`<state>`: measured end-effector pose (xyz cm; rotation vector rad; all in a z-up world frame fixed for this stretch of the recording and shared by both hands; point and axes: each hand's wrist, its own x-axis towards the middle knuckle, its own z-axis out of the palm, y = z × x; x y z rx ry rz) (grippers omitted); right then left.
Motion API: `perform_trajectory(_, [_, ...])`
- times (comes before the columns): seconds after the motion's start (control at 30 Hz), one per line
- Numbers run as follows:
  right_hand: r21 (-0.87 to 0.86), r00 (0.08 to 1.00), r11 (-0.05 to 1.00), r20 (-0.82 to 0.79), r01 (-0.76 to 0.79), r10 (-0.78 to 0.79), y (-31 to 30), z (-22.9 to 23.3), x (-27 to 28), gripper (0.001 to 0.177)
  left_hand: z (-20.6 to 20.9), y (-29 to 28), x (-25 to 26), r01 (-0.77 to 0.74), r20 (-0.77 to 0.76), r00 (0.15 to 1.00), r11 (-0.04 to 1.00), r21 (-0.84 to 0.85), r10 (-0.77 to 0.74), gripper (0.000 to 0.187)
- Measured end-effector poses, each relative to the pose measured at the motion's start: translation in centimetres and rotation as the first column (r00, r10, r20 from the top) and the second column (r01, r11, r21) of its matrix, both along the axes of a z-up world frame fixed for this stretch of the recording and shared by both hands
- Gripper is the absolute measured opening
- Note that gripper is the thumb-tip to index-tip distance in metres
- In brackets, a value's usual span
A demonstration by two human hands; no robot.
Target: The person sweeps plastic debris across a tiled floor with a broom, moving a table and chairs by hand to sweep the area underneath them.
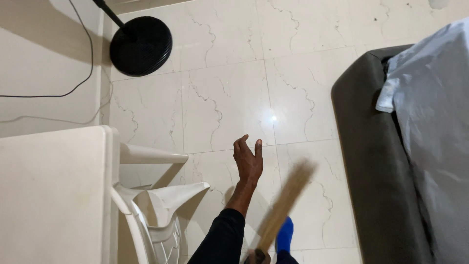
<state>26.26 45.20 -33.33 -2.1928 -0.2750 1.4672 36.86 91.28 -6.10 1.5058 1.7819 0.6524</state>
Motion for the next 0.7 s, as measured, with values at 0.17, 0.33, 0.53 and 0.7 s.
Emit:
perform_trajectory(0.17, [0.037, 0.889, 0.888, 0.007, -0.458, 0.458, 20.4, 8.7, 6.6, 0.073, -0.5, 1.8, -2.1, -0.076, 0.021, 0.997, 0.996, -0.045, 0.077, 0.061])
perform_trajectory(0.33, [-0.111, 0.408, 0.425, 0.148, -0.898, 0.901, 30.1, 11.6, 14.2, 0.079, -1.6, 2.3, -3.8, -0.128, -0.021, 0.992, 0.992, 0.015, 0.128, 0.058])
perform_trajectory(0.53, [-0.294, 0.600, 0.620, 0.165, -0.727, 0.782, 26.8, 6.3, 24.8, 0.082, -1.3, 2.7, -6.2, -0.246, -0.037, 0.968, 0.968, 0.043, 0.248, 0.059])
perform_trajectory(0.7, [-0.332, 0.802, 0.848, 0.309, -0.413, 0.511, 19.8, 3.3, 30.4, 0.086, 2.0, 3.2, -6.8, -0.430, -0.017, 0.902, 0.902, 0.030, 0.431, 0.059])
